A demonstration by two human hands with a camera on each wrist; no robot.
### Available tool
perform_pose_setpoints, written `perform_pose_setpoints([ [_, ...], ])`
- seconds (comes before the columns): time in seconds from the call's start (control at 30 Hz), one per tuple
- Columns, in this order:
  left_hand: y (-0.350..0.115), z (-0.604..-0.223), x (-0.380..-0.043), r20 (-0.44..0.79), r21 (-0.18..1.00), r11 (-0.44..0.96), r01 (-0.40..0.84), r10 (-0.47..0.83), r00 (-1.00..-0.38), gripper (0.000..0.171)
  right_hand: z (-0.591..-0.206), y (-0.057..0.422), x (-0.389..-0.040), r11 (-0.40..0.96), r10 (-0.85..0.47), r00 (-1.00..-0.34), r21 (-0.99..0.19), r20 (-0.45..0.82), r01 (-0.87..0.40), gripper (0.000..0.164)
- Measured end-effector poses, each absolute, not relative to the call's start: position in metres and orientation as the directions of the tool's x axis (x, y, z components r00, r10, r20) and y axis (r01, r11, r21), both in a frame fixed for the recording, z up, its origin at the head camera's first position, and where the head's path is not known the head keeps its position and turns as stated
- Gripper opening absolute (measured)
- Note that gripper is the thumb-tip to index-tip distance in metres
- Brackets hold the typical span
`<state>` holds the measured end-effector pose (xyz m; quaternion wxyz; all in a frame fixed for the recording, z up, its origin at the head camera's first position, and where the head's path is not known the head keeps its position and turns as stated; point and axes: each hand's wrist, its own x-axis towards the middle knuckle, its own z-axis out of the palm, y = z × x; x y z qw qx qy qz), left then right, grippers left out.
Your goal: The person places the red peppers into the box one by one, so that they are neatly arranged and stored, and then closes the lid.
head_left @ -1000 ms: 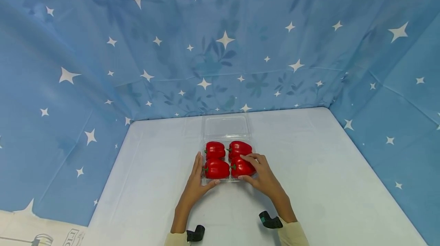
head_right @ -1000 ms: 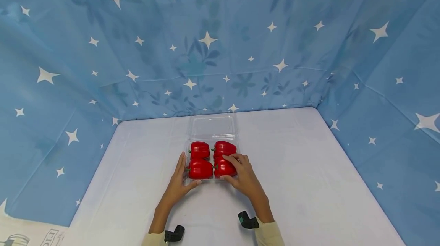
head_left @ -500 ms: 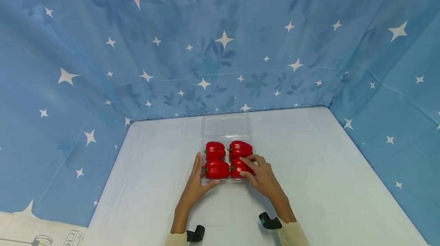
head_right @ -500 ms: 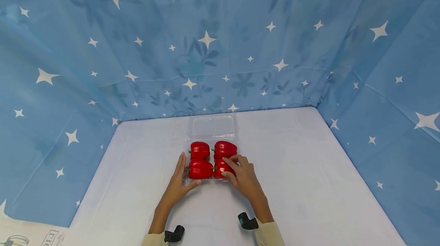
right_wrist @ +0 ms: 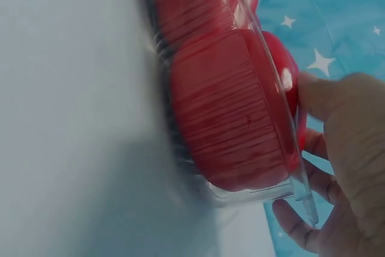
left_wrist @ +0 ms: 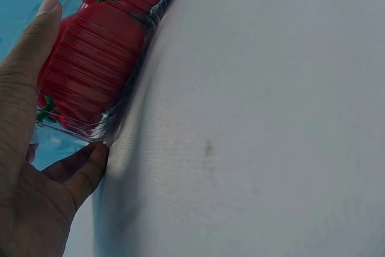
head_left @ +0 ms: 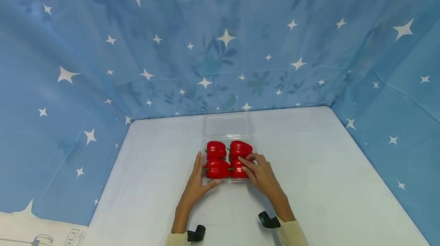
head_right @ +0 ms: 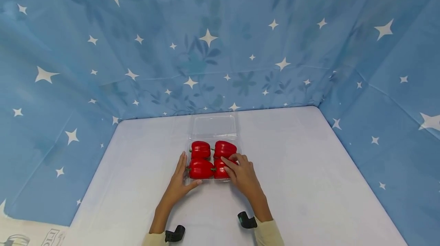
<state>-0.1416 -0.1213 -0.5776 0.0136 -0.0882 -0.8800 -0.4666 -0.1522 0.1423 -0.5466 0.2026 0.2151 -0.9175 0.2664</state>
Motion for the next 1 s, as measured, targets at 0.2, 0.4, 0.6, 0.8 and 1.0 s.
perform_pose_setpoints([
  [0.2,-0.121,-0.576,-0.142,0.109,0.818,0.549,0.171,0.144,-0.984,0.109,-0.553,0.143,-0.148,0.728,-0.274,-0.848,-0.478,0.454,-0.492,0.058],
  [0.4,-0.121,-0.575,-0.142,0.117,0.818,0.547,0.179,0.146,-0.982,0.109,-0.553,0.144,-0.145,0.676,-0.216,-0.863,-0.568,0.457,-0.47,0.059],
  [0.6,-0.121,-0.576,-0.142,0.103,0.822,0.545,0.165,0.143,-0.984,0.11,-0.552,0.147,-0.147,0.618,-0.131,-0.883,-0.659,0.45,-0.428,0.05],
  [0.8,-0.121,-0.576,-0.142,0.101,0.825,0.541,0.161,0.139,-0.985,0.109,-0.549,0.154,-0.156,0.492,0.017,-0.938,-0.82,0.346,-0.294,0.039],
  [1.0,-0.121,-0.575,-0.141,0.097,0.827,0.541,0.151,0.128,-0.987,0.109,-0.544,0.165,-0.168,0.482,0.047,-0.962,-0.849,0.27,-0.215,0.037],
])
